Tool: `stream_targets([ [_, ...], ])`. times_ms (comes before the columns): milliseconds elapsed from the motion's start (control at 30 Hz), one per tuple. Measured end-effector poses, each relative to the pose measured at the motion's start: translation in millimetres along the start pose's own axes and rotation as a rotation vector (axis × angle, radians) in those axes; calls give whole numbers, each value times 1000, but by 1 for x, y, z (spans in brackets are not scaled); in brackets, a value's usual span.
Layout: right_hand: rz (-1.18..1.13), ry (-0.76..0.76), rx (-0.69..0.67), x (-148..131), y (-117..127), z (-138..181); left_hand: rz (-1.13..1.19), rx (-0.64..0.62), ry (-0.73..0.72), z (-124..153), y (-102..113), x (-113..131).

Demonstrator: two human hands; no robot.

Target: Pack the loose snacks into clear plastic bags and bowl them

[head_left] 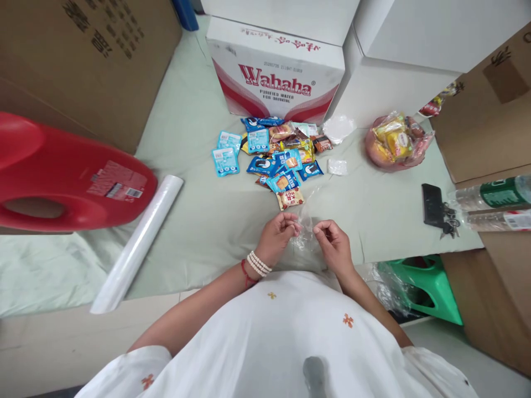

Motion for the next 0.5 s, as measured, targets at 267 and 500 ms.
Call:
stream_targets([
  [267,-24,-118,162,22,40,9,-11,255,40,-1,46,-8],
  [500,399,112,-97,13,46,-3,-248,161,18,18,57,-16],
])
Point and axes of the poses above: each hand's wrist, its own z-axis away from the middle knuckle, its own y-axis out of the back of the hand, x = y × z, the point moved 5 cm from there along -z, towards the middle knuckle, and after that the axes turned 9 degrees about -z, right-handed, at the moved point
